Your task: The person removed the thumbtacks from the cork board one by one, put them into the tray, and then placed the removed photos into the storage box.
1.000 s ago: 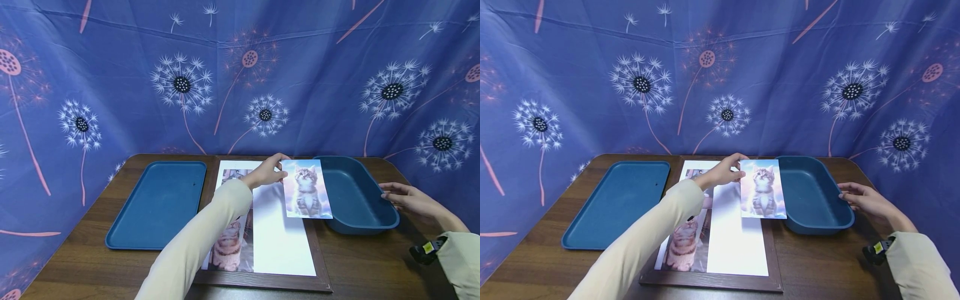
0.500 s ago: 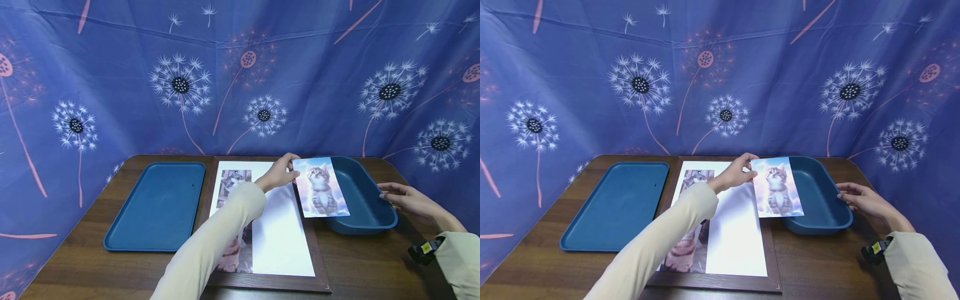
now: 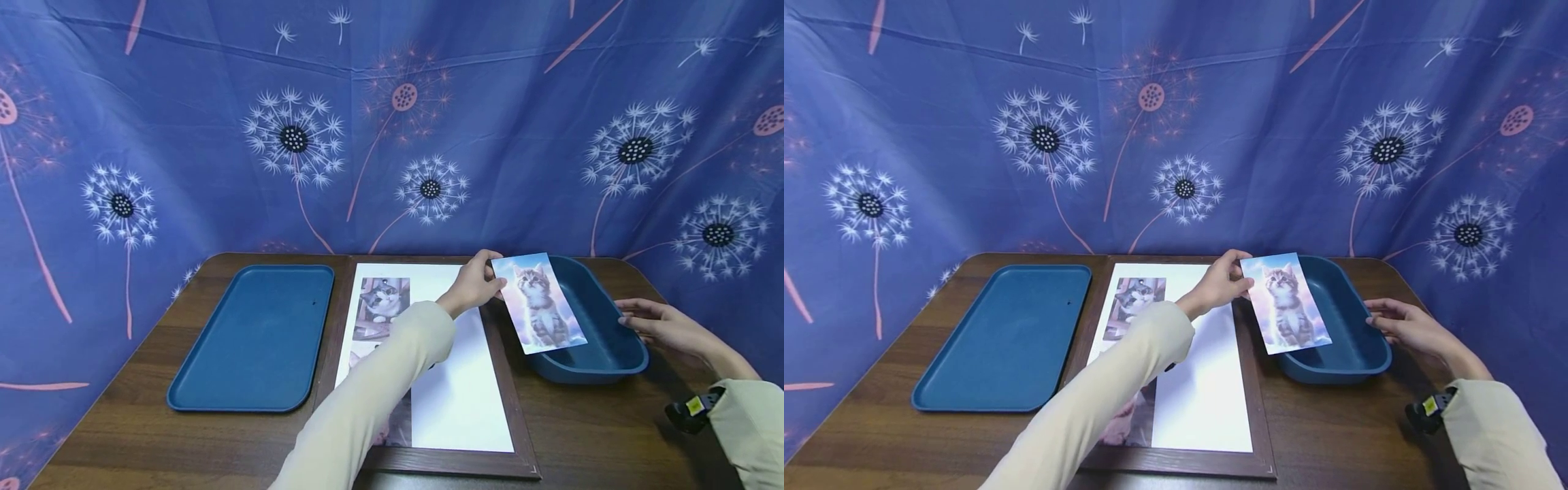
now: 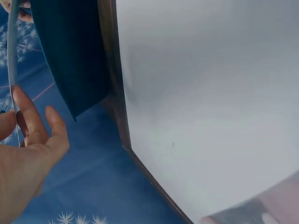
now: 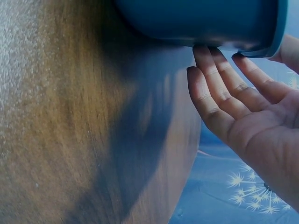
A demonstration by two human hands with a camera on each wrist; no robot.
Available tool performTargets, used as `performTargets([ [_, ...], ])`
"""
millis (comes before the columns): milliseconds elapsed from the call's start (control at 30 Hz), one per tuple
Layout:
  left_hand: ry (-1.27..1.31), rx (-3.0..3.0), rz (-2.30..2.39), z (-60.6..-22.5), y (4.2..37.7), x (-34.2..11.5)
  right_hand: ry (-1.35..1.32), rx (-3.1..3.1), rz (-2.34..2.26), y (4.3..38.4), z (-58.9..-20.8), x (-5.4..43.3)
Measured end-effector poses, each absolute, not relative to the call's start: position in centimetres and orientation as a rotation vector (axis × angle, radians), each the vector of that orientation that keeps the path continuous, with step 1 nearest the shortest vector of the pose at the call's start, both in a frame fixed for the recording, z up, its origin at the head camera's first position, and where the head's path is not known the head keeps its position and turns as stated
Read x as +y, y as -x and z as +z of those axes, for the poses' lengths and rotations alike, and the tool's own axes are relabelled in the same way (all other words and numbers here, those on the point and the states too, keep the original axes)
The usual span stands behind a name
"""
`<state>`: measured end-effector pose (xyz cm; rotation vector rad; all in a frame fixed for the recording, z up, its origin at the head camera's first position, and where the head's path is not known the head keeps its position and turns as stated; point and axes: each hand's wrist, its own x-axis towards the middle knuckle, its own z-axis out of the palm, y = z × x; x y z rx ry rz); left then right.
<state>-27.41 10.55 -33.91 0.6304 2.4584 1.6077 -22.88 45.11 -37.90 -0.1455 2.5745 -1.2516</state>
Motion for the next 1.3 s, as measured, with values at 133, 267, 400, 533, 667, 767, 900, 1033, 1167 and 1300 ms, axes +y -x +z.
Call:
performTargets([
  [133, -0.609, 2.474, 1.641, -33.8, 27.4, 11.1, 0.136, 2.585, -1.237, 22.9, -37.8, 44.9],
  [267, -0.593, 2.475, 1.682, -33.8, 27.4, 11.5, 0.142, 2.585, -1.234, 22.9, -37.7, 44.7],
  [400, -0.586, 2.466, 1.723, -34.0, 27.3, 11.9, 0.137, 2.598, -1.199, 23.0, -37.6, 44.5],
  [533, -0.571, 2.476, 1.736, -34.0, 27.1, 12.3, 0.135, 2.603, -1.187, 23.1, -37.6, 44.5],
  [667, -0.557, 2.49, 1.71, -34.1, 27.0, 12.6, 0.137, 2.605, -1.19, 23.1, -37.7, 44.5],
  [767, -0.557, 2.491, 1.703, -34.2, 26.9, 12.7, 0.141, 2.607, -1.193, 23.0, -37.8, 44.4],
  [900, -0.571, 2.484, 1.702, -34.4, 26.8, 12.9, 0.134, 2.596, -1.212, 22.9, -37.8, 44.4],
  [1033, -0.588, 2.505, 1.667, -34.7, 26.8, 13.1, 0.139, 2.604, -1.198, 22.8, -37.9, 44.3],
  [1167, -0.608, 2.525, 1.625, -34.9, 26.6, 13.3, 0.147, 2.617, -1.185, 22.8, -38.0, 44.4],
  [1300, -0.643, 2.568, 1.557, -35.0, 26.5, 13.6, 0.146, 2.635, -1.171, 22.9, -38.0, 44.4],
])
